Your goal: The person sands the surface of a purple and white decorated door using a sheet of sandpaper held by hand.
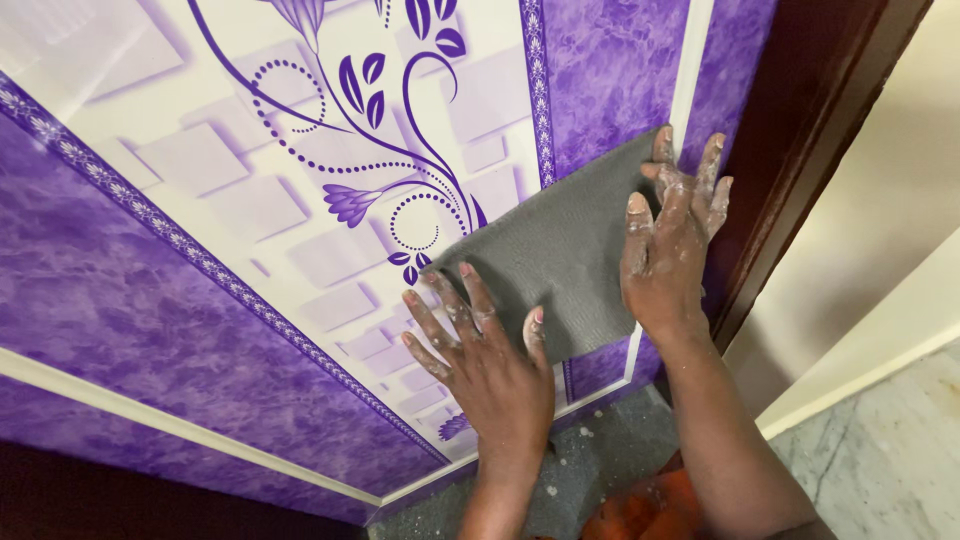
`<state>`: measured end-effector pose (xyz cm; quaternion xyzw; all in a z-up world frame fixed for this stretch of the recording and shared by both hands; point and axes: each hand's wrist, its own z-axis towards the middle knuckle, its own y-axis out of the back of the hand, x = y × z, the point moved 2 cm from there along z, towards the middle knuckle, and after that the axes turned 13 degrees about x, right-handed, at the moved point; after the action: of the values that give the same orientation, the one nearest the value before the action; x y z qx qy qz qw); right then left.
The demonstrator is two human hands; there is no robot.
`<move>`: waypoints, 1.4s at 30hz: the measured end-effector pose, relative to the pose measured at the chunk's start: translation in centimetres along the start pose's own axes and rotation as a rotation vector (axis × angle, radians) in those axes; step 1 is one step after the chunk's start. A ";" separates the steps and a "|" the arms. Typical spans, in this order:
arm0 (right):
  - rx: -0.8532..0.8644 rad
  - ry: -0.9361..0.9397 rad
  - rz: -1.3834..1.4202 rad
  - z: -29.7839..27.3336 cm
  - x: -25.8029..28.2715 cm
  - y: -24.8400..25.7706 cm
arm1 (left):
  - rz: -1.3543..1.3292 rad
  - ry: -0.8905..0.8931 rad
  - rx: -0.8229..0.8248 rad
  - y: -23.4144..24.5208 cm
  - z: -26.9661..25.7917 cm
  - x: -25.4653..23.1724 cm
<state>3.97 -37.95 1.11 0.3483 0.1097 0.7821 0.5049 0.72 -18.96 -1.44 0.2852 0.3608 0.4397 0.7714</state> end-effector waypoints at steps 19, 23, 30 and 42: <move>0.373 0.282 0.191 -6.9 10.2 -8.1 | 0.118 0.473 -0.092 9.3 1.3 11.2; 0.559 0.353 -0.032 -9.4 12.2 -10.9 | 0.098 0.562 -0.161 10.6 0.9 14.2; 0.571 0.427 0.063 -11.1 13.9 -12.5 | 0.183 0.731 -0.096 10.2 0.1 16.9; 0.432 0.305 -0.026 -6.3 10.9 -8.1 | 0.243 0.531 -0.170 5.7 0.6 13.8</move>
<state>2.96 -23.59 -3.02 0.3245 0.3534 0.7776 0.4065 3.32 -4.24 -0.98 0.1358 0.4750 0.6168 0.6128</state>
